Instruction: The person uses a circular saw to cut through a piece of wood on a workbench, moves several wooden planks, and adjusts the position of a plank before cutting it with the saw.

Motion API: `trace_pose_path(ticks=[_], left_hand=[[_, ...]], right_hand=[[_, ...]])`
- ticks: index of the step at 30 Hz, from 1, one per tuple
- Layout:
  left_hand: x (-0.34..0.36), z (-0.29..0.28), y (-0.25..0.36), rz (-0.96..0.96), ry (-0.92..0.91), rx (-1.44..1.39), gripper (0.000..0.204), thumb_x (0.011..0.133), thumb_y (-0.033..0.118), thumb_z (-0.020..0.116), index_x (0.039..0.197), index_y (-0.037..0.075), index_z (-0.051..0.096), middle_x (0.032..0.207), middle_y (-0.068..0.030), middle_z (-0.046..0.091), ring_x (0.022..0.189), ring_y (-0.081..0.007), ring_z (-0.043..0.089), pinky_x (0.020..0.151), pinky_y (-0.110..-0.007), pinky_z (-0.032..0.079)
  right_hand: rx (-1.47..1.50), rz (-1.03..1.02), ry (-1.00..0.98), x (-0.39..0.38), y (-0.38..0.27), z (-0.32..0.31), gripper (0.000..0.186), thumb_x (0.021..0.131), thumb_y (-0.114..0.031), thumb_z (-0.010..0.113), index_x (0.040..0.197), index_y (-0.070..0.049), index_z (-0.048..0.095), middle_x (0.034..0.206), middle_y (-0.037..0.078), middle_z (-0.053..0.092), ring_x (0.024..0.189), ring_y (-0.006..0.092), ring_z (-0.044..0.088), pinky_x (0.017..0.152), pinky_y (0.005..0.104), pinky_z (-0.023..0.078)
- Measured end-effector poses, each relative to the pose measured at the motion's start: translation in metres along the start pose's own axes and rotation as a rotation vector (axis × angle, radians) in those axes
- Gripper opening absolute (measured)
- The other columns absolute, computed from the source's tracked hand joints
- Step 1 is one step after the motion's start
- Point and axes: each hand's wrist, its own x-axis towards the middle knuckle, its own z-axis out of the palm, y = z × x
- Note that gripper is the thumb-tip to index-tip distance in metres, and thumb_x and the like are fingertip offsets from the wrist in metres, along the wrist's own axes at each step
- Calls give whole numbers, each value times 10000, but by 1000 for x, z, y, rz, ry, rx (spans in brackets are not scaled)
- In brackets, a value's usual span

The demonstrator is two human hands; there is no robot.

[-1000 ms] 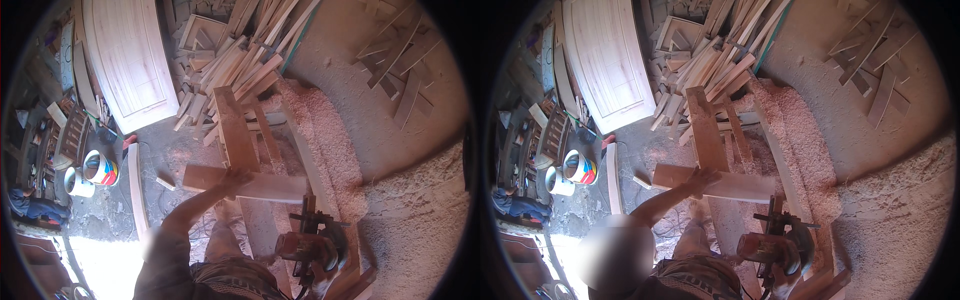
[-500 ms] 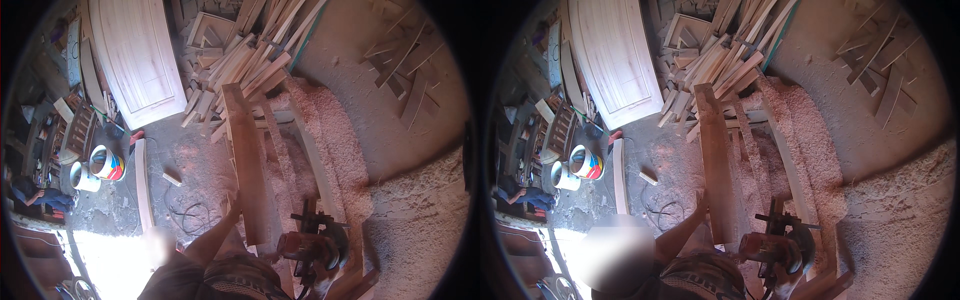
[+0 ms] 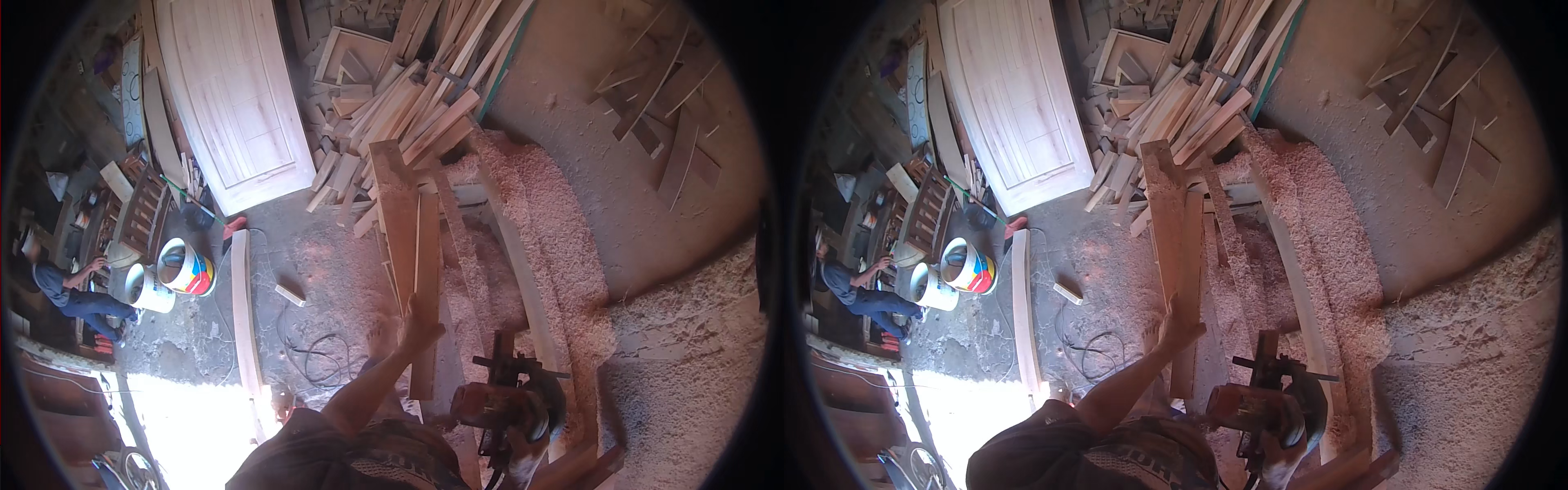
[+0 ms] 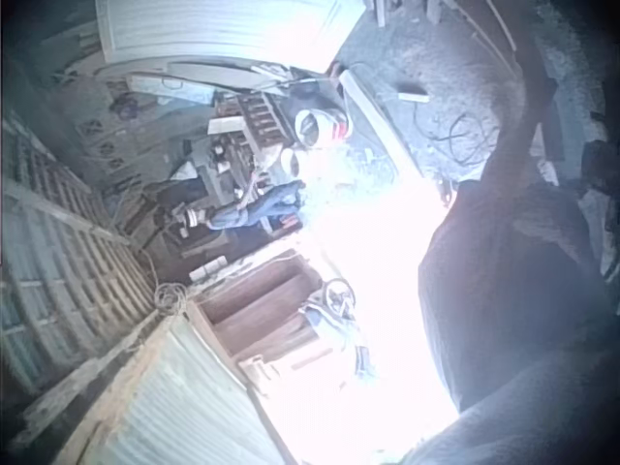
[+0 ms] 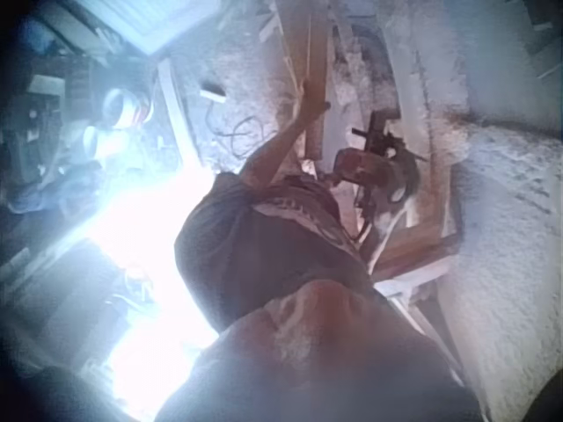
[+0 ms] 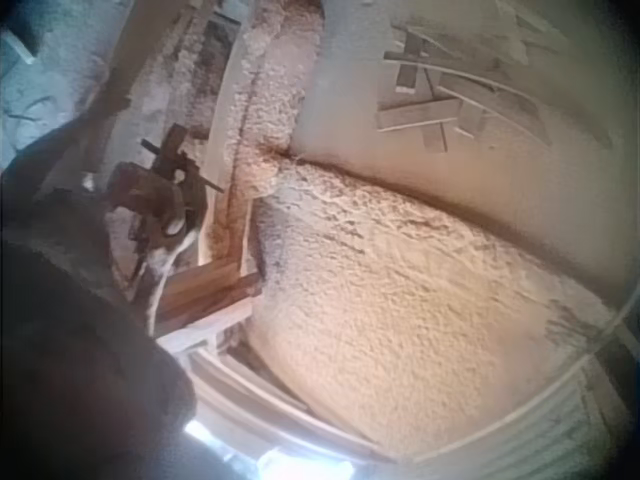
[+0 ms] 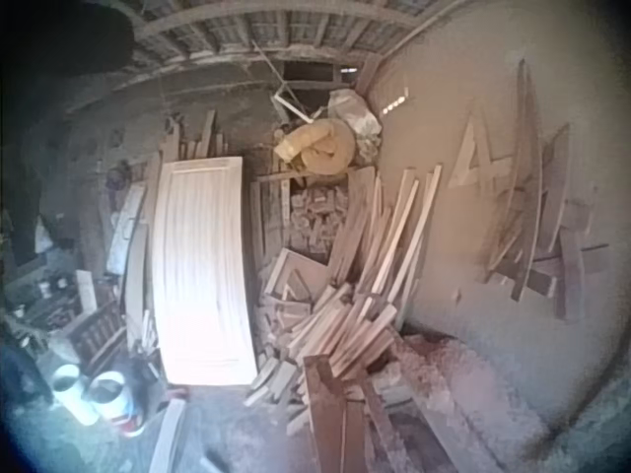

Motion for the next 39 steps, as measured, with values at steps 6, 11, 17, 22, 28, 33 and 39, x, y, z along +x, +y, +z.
trace_pose_path(ticks=[6, 11, 17, 22, 28, 33, 39], left_hand=[[-33, -8, 11, -189, -40, -120, 1029, 708, 295, 783, 1517, 46, 198, 1278, -293, 571, 1148, -460, 619, 939, -514, 515], [-11, -6, 22, -262, -42, -127, 981, 704, 292, 790, 1472, 38, 235, 1221, -279, 604, 1100, -463, 644, 914, -514, 528], [73, -11, 17, -220, 37, -45, 876, 707, 275, 788, 1381, 61, 271, 1153, -271, 637, 1031, -479, 667, 873, -539, 540], [100, -11, 16, -194, 31, -69, 876, 712, 282, 782, 1380, 63, 258, 1173, -293, 629, 1060, -483, 662, 903, -541, 534], [108, -11, 12, -200, -72, -77, 982, 826, 357, 757, 1503, 26, 127, 1342, -320, 555, 1219, -490, 595, 1011, -535, 489], [144, -32, -97, 199, 26, -81, 732, 974, 305, 629, 1530, -24, 283, 1475, -347, 449, 1349, -489, 486, 1116, -495, 415], [112, -102, -39, 508, -166, 201, 708, 913, 80, 574, 1572, 34, 319, 1603, -243, 347, 1470, -432, 355, 1199, -489, 327]], right_hand=[[-9, 15, -19, -1, 4, -2, 583, 740, -21, 696, 1305, 61, 580, 1139, 133, 673, 909, 149, 639, 790, 287, 531], [-36, 33, -21, -1, 3, -1, 557, 746, -21, 707, 1283, 59, 586, 1115, 126, 675, 899, 148, 639, 779, 288, 532], [-75, 39, -18, 1, 3, 4, 526, 753, -20, 721, 1257, 57, 594, 1086, 117, 677, 887, 146, 639, 767, 289, 534], [-108, 38, -20, -3, 11, 11, 500, 759, -19, 732, 1236, 55, 601, 1061, 110, 679, 876, 144, 639, 756, 290, 535], [-240, -3, -89, -26, 14, 18, 470, 766, -18, 746, 1210, 53, 608, 1032, 101, 682, 864, 143, 639, 744, 291, 537], [-213, -17, -242, -40, -15, 63, 398, 779, -39, 761, 1144, 40, 623, 961, 106, 695, 877, 167, 669, 745, 334, 549], [-325, -39, -333, -49, 5, 87, 470, 771, -111, 844, 1174, 17, 639, 962, 69, 711, 874, 147, 680, 755, 318, 559]])
